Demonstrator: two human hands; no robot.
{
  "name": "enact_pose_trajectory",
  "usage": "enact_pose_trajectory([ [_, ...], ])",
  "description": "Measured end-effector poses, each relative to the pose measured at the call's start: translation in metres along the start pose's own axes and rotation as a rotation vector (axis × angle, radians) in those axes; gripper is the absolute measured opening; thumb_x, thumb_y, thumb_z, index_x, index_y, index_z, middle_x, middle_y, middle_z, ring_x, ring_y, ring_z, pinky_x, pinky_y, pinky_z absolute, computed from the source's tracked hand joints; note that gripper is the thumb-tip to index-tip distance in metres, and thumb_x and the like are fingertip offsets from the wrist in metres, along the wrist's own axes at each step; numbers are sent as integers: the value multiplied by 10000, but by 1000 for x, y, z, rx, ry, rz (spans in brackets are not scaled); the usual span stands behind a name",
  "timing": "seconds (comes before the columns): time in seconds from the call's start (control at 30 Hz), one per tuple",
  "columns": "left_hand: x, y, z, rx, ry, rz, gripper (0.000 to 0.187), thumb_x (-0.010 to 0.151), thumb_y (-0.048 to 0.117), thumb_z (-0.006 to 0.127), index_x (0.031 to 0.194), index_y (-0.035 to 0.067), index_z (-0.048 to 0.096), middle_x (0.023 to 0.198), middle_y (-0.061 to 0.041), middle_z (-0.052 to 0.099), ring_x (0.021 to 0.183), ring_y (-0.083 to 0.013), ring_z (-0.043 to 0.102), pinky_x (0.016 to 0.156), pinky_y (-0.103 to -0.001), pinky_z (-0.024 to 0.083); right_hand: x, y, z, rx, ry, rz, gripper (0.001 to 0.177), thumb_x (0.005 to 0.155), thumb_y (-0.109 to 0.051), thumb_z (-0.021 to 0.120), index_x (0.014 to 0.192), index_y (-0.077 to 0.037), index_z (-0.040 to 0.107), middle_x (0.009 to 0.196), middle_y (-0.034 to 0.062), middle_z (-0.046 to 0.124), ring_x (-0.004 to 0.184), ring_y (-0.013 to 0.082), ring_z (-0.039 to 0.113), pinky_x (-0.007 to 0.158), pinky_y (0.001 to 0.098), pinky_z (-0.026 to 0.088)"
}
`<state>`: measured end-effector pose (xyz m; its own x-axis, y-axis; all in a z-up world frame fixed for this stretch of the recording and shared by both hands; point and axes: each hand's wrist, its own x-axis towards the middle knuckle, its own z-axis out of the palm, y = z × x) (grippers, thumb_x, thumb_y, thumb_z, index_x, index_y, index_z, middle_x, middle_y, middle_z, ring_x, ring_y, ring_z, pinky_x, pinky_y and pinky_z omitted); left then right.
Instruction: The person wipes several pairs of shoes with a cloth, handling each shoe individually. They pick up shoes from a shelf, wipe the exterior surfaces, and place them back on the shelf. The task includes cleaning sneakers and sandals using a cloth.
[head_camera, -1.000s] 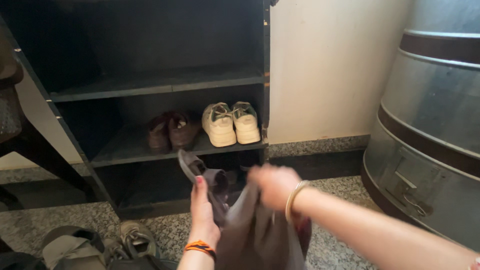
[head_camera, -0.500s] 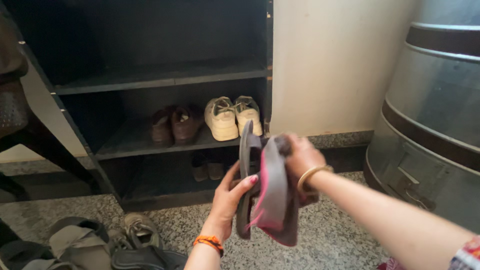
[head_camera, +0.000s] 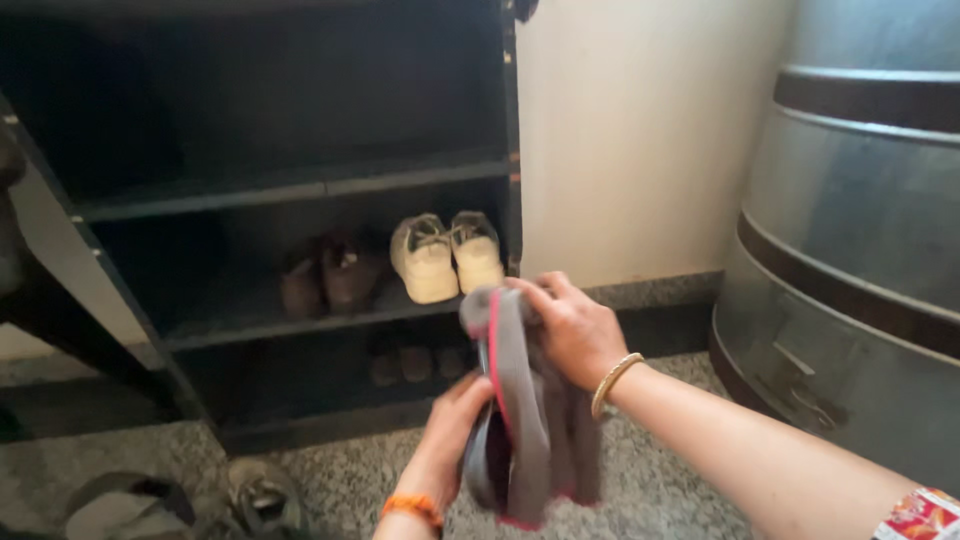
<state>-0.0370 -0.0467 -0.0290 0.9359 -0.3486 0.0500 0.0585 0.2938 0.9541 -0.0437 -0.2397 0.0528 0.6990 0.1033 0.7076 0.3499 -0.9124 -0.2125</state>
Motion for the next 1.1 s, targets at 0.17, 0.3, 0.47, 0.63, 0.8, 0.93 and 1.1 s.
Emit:
enact_pose_trajectory([
  [0.17, -17, 1, -32, -376, -251, -432, 503, 809, 443, 628, 1101, 59, 768, 930, -132, 788, 813, -248, 721, 748, -356, 581, 23, 32, -17, 9, -4, 437, 667, 805, -61, 587, 1420, -305, 502, 1310, 161, 576, 1019, 451, 648, 858, 519, 533],
  [0.3, -5, -13, -48, -399, -5, -329, 504, 854, 420, 534, 1096, 40, 761, 961, -138, 789, 850, -271, 714, 798, -385, 574, 11, 20, -13, 168, -49, 224, 669, 776, -21, 539, 1374, -323, 548, 1340, 137, 590, 1073, 409, 665, 878, 472, 569],
  [0.47, -3, -12, -50, -518, 58, -163, 525, 904, 394, 502, 1157, -20, 704, 1033, -178, 766, 919, -296, 717, 857, -411, 576, -24, 16, 33, 147, -470, -29, 624, 792, -83, 619, 1395, -151, 474, 1359, 140, 586, 1130, 409, 633, 926, 485, 523],
  [0.63, -20, 31, -55, -645, -332, -80, 704, 768, 434, 443, 1227, -42, 685, 1116, -225, 775, 933, -342, 745, 824, -423, 580, -12, 48, 27, -418, -878, 38, 521, 818, -115, 592, 1271, -360, 674, 1277, 58, 702, 1185, 304, 660, 1013, 443, 528],
  [0.8, -14, 31, -43, -697, -119, -140, 728, 907, 547, 478, 1267, -64, 639, 1167, -231, 722, 1018, -375, 716, 938, -486, 560, 30, 28, -30, -83, -193, 202, 568, 812, -106, 597, 1340, -311, 641, 1284, 112, 644, 1110, 343, 677, 941, 441, 554],
  [0.93, 3, 5, -37, -640, -88, -118, 759, 911, 618, 476, 1364, 26, 616, 1287, -181, 713, 1113, -316, 715, 1002, -457, 540, 24, -18, -45, 206, 1, -256, 705, 714, -5, 579, 1386, -218, 601, 1348, 141, 582, 1163, 368, 651, 954, 435, 551],
  [1.1, 15, -23, -42, -650, -221, -260, 768, 916, 644, 532, 1357, 20, 614, 1264, -196, 689, 1091, -309, 708, 985, -427, 563, -14, -23, -12, 183, -410, -388, 584, 730, -29, 656, 1286, -205, 636, 1276, 133, 599, 1125, 380, 648, 877, 438, 561],
])
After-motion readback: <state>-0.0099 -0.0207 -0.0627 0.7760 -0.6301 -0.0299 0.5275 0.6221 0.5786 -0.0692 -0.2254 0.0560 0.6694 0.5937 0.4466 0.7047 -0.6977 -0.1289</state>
